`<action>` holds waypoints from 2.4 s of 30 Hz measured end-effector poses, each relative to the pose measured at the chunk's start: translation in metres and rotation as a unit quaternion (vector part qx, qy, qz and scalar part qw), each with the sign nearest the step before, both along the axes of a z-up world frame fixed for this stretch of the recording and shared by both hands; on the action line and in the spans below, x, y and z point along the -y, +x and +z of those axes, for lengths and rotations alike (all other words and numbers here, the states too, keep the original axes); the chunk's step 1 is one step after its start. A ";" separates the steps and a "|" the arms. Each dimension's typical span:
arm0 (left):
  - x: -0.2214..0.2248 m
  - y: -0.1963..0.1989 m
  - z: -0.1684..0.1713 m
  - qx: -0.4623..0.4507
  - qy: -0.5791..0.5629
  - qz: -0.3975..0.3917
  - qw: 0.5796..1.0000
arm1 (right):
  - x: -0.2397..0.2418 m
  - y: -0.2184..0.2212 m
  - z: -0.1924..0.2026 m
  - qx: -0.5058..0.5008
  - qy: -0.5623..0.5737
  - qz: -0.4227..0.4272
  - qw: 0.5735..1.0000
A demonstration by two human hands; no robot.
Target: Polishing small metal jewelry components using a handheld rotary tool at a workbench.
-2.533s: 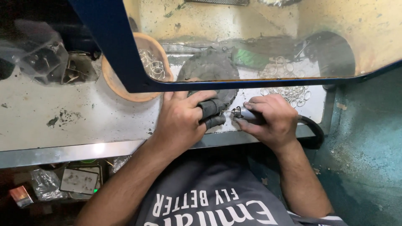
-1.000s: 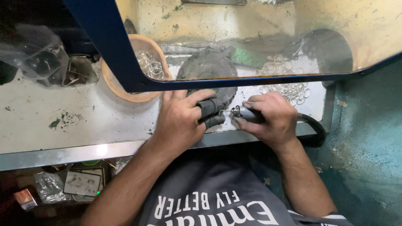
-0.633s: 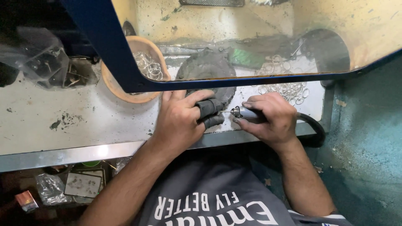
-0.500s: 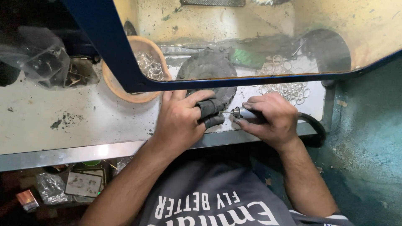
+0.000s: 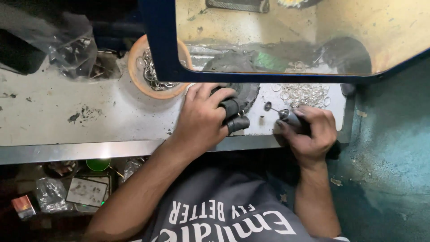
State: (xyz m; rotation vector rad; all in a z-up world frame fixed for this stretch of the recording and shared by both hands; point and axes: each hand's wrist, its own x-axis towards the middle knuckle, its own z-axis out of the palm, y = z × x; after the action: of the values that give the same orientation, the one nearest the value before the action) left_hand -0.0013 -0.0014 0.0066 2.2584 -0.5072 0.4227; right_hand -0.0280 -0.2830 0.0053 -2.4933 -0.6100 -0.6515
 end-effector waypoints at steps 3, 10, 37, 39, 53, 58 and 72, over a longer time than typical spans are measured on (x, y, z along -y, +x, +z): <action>-0.001 0.000 0.001 0.006 0.008 -0.009 1.000 | 0.001 -0.004 -0.004 0.009 0.000 -0.033 0.999; 0.001 -0.002 -0.008 0.006 -0.024 -0.002 1.000 | -0.001 -0.004 -0.006 0.018 -0.010 -0.042 0.999; -0.002 -0.001 0.007 -0.034 -0.020 -0.016 0.999 | -0.009 -0.004 -0.002 0.030 0.003 -0.067 0.997; -0.003 -0.001 0.006 -0.036 -0.004 -0.023 0.999 | -0.006 -0.007 -0.005 0.034 0.004 -0.082 0.996; -0.003 -0.002 0.008 -0.011 0.040 -0.053 0.998 | -0.087 0.013 0.065 -0.235 0.047 -0.120 0.963; -0.002 -0.002 0.011 0.037 0.060 -0.055 0.996 | -0.086 0.022 0.058 -0.222 0.003 -0.113 0.968; -0.003 -0.003 0.012 0.029 0.082 -0.056 0.995 | -0.078 0.023 0.046 -0.216 0.003 -0.135 0.967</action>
State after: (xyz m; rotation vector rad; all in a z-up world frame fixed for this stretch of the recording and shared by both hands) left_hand -0.0044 0.0014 0.0186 2.3667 -0.7177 0.4037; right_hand -0.0047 -0.2051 0.0514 -2.6174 -0.1074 -0.1828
